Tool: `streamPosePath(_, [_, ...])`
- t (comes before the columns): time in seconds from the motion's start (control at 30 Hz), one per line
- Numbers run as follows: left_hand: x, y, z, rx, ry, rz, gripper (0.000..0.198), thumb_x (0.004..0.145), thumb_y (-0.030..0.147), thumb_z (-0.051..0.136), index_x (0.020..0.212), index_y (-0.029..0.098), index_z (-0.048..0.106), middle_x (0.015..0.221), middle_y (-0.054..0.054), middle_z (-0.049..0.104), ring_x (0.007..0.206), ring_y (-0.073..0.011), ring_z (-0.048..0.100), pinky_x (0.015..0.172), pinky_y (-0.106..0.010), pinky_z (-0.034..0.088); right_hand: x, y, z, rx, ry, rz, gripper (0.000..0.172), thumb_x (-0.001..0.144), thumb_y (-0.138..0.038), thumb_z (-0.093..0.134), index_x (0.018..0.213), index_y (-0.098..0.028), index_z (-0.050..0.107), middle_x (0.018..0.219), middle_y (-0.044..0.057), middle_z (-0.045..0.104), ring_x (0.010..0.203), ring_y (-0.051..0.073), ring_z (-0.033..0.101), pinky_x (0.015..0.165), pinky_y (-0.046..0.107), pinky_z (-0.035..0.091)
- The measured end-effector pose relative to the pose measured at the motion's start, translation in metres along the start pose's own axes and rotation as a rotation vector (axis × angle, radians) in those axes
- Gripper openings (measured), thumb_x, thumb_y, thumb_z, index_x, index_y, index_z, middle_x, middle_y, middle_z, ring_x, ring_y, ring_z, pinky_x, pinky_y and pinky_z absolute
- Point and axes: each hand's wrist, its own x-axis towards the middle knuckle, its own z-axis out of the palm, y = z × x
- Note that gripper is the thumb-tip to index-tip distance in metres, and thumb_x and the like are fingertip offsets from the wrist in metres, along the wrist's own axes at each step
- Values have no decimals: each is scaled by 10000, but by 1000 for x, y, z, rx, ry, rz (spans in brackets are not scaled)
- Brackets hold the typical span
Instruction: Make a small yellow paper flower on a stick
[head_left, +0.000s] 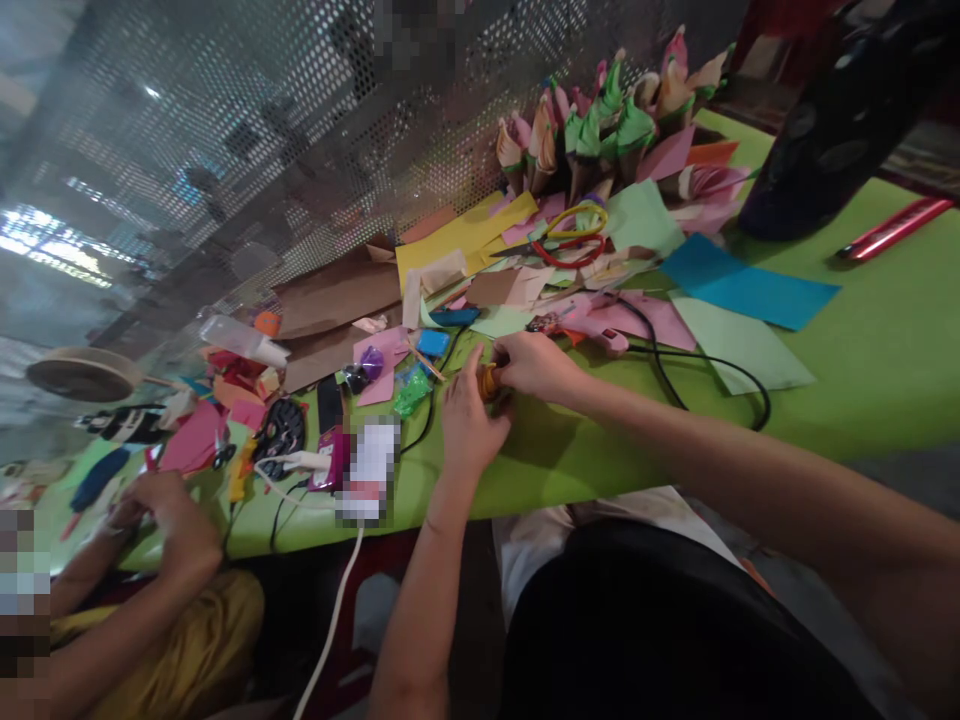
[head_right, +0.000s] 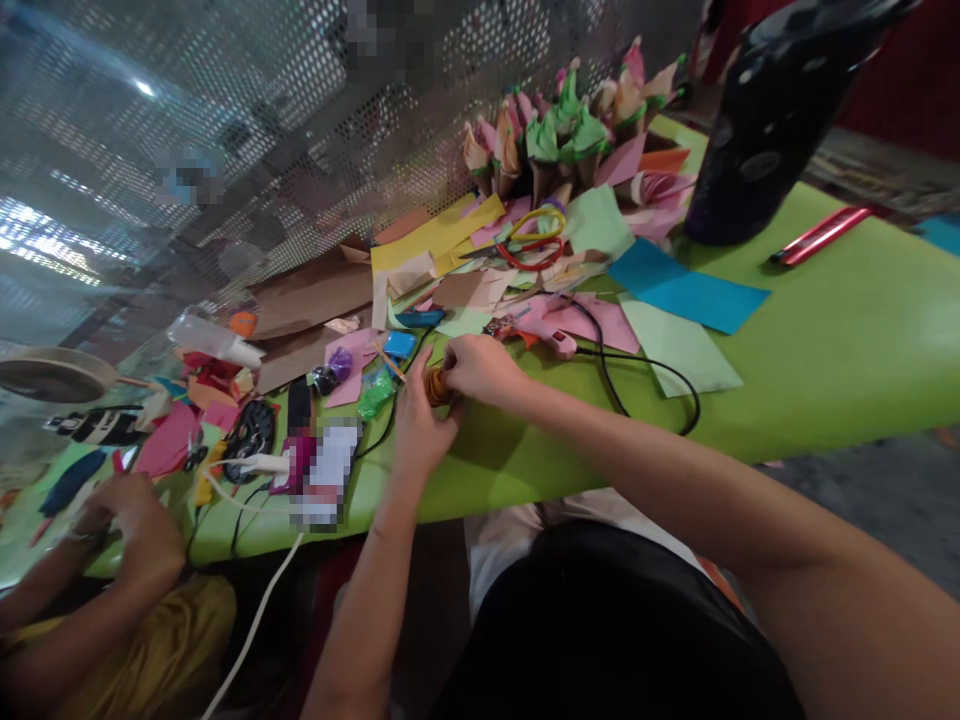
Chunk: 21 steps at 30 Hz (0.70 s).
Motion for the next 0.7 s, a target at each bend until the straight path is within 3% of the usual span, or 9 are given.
streamPosePath(0.17, [3, -9, -8, -268, -108, -70, 807, 781, 172, 708, 1489, 205, 323, 1326, -142, 638, 1207, -243, 643, 1019, -388, 516, -3, -2, -7, -1, -31, -26, 167, 711, -117, 657, 833, -162, 761, 759, 17, 727, 654, 135, 577, 559, 214, 341])
streamPosePath(0.37, [6, -18, -15, -191, -197, -61, 356, 830, 237, 698, 1167, 204, 591, 1148, -91, 700, 1086, -243, 667, 947, -381, 524, -11, -4, -11, -71, -11, -107, 135, 720, -98, 653, 804, -169, 731, 779, 45, 740, 695, 158, 618, 599, 224, 346])
streamPosePath(0.5, [1, -16, -18, -150, -133, -4, 220, 871, 271, 661, 1068, 209, 587, 1045, -72, 676, 1039, -234, 633, 918, -370, 499, -19, -4, -8, -150, 3, -283, 55, 795, -144, 638, 799, -164, 690, 807, 72, 734, 719, 177, 617, 615, 248, 316])
streamPosePath(0.7, [-5, -17, -15, -244, -35, 101, 303, 896, 370, 642, 1122, 208, 522, 1079, -81, 622, 1030, -229, 582, 917, -367, 487, -27, -4, -9, -248, 79, -496, 92, 867, -143, 581, 836, -159, 667, 812, 83, 697, 718, 180, 586, 631, 269, 289])
